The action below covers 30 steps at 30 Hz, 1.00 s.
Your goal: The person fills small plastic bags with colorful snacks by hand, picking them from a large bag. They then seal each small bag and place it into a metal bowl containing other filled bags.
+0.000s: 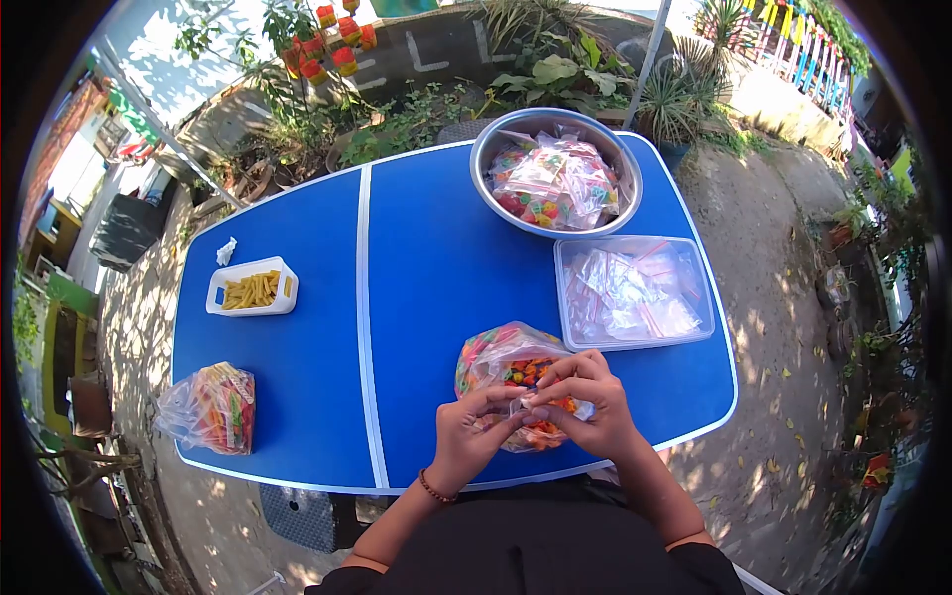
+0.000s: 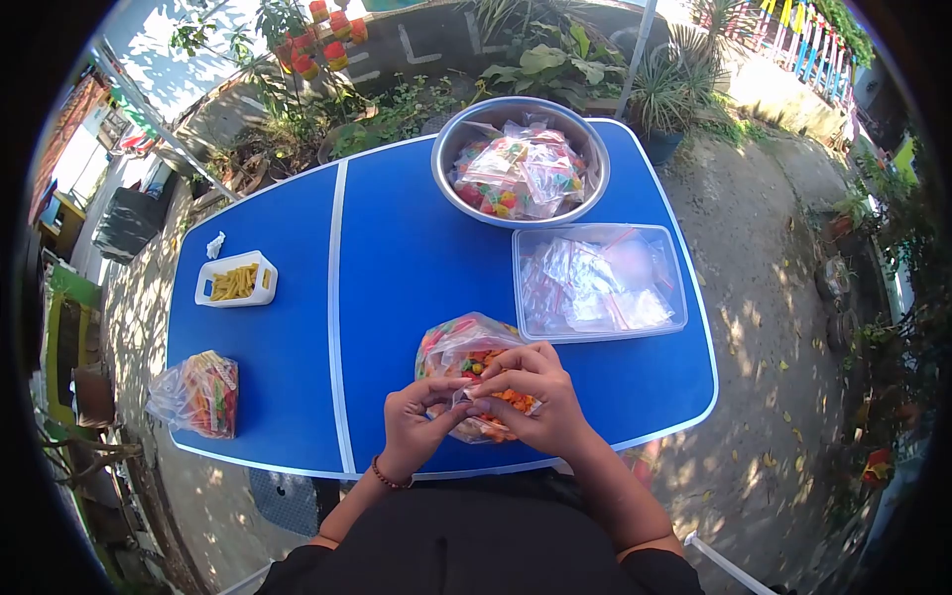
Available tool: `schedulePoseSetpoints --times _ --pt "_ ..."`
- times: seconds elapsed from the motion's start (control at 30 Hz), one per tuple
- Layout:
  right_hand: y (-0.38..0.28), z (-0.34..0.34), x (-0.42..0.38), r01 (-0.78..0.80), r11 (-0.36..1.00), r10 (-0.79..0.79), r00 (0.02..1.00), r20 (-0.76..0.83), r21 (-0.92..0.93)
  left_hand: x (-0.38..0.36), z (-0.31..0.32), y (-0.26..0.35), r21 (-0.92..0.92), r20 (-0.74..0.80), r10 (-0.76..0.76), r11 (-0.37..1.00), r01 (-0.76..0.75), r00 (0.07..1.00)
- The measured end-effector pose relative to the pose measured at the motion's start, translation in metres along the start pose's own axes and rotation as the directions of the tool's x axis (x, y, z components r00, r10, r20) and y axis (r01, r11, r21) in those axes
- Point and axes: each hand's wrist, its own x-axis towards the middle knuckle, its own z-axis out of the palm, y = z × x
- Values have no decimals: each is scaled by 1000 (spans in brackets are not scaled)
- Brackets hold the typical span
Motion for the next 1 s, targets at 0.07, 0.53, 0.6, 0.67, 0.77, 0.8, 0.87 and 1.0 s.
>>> schedulePoseSetpoints --times 0.07,0.53,0.6,0.67,0.77,0.8,0.87,1.0 --pt "-2 0 0 5 999 -4 1000 30 -45 0 0 1 28 28 -1 1000 1 1000" --pt "20 21 -15 -103 818 191 977 98 -566 7 -11 -14 -733 6 -342 638 237 940" --pt "24 21 -14 -102 859 172 980 95 -502 9 -11 -9 -772 48 -352 581 258 935" --pt "25 18 -12 -111 897 160 984 81 -428 8 -11 -7 -792 76 -362 545 277 929" --pt "15 10 -6 -203 948 217 976 31 -247 8 -11 -8 -786 75 -381 546 290 921" --pt "11 9 -5 -277 950 281 960 10 -146 7 -12 -10 -774 63 -391 562 292 918" --pt "12 8 -5 -400 914 400 916 5 71 7 -12 -11 -755 35 -389 594 279 921" --pt "22 5 -11 -445 785 472 880 48 431 6 -10 -10 -616 -34 -335 749 244 942"
